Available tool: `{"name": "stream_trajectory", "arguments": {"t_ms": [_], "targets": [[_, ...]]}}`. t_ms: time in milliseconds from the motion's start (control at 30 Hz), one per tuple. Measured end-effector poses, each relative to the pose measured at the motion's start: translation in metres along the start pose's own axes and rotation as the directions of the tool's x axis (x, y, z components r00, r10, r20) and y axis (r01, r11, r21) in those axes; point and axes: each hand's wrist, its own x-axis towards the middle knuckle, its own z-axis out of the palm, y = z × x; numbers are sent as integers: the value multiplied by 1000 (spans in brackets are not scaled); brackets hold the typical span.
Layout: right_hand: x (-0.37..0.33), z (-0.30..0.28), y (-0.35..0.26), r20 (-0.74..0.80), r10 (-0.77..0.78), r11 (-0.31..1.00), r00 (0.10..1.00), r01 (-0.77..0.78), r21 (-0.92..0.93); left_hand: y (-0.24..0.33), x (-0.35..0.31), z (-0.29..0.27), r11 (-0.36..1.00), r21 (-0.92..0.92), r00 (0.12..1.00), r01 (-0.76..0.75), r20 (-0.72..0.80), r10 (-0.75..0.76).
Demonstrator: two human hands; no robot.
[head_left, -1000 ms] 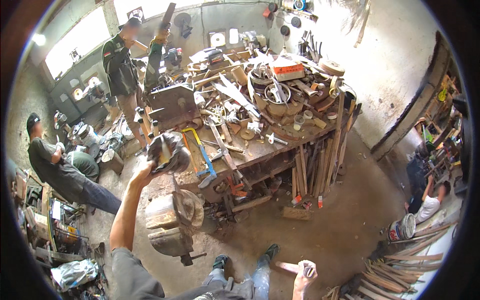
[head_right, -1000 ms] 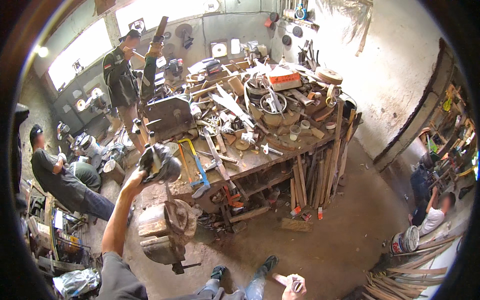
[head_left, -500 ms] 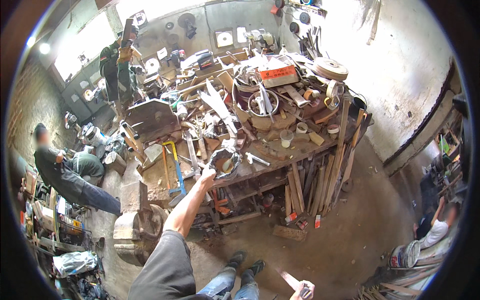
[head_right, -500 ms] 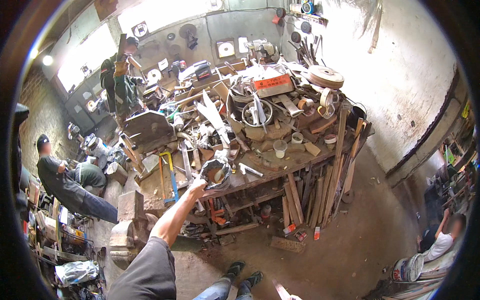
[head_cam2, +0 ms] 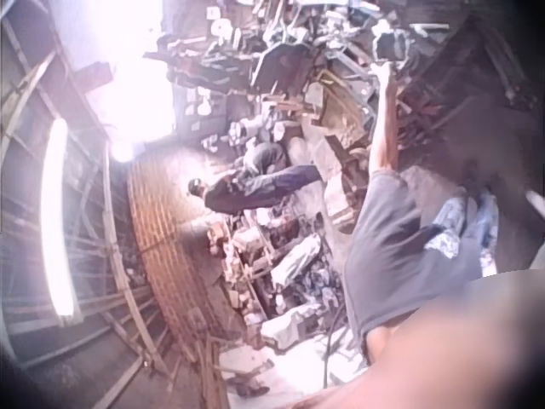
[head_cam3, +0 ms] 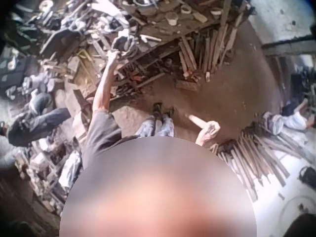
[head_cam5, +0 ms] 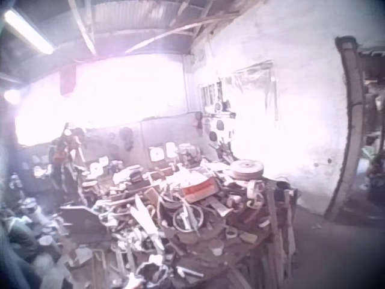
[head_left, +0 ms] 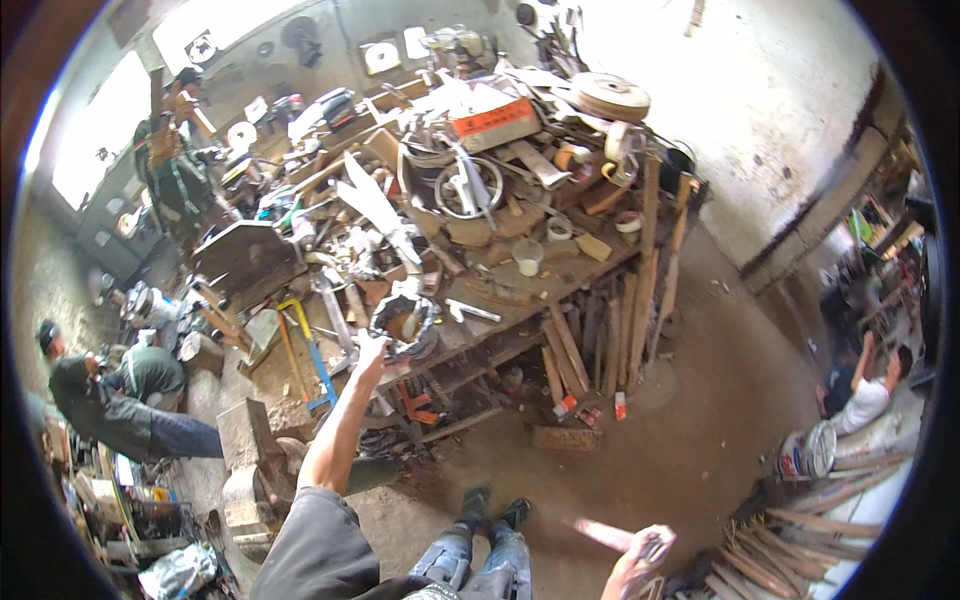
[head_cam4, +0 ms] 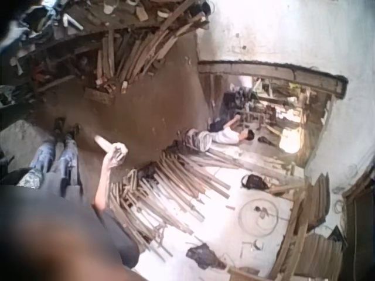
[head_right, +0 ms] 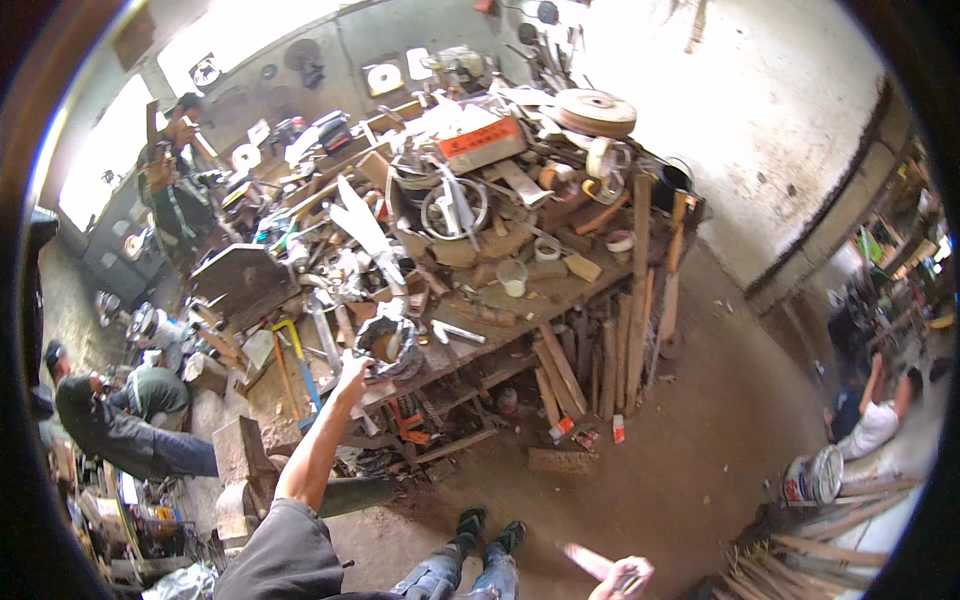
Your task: The person applies glue from a white tube along the edge of a long wooden stick clamped in a vise. They repeatedly squeeze the tube, spread the glue with a finger, and reposition the stick to cover additional sections. The person also briefly wipes the stick with a cloth and inspects the glued edge.
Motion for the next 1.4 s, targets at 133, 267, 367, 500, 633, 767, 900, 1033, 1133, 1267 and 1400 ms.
{"name": "stream_trajectory", "arguments": {"t_ms": [133, 267, 367, 500, 633, 767, 900, 1033, 1133, 1267, 1400], "targets": [[76, -56, 10, -221, 433, 787, 874, -247, 565, -21, -39, 5, 469, 771, 510, -431, -220, 831], [119, -144, 53, -298, 561, 522, 773, -50, 852, -103, -144, 50, 644, 425, 672, -636, -105, 733], [113, -211, 111, -255, 645, 359, 721, 9, 933, -157, -201, 133, 894, -31, 873, 448, 231, -429], [60, -274, 237, -238, 865, 339, 442, -166, 926, -155, -240, 273, 749, -414, 795, 518, 555, -243], [-19, -282, 403, -59, 996, 75, 59, -306, 949, -116, -296, 412, 925, -357, 817, 132, 568, 103], [-55, -224, 547, 518, 829, -533, -211, -14, 846, -96, -386, 552, 964, -256, 658, -74, 714, 240], [7, -123, 609, 690, 597, -765, -410, -31, 644, -87, -469, 681, 992, -96, 566, -78, 815, 123], [170, -21, 611, 769, 596, -768, -232, -444, 461, -73, -491, 786, 931, -73, 428, -358, 873, 233], [323, 48, 590, 832, 531, -658, -159, -696, 287, -71, -482, 859, 925, -101, 468, -367, 839, 277], [522, 99, 549, 805, 584, -489, -107, -838, 243, -65, -425, 955, 826, -72, 430, -559, 826, 364], [682, 170, 543, 951, 254, -277, 176, -929, 246, -30, -338, 1048, 617, -113, 317, -779, 778, 542]]}}
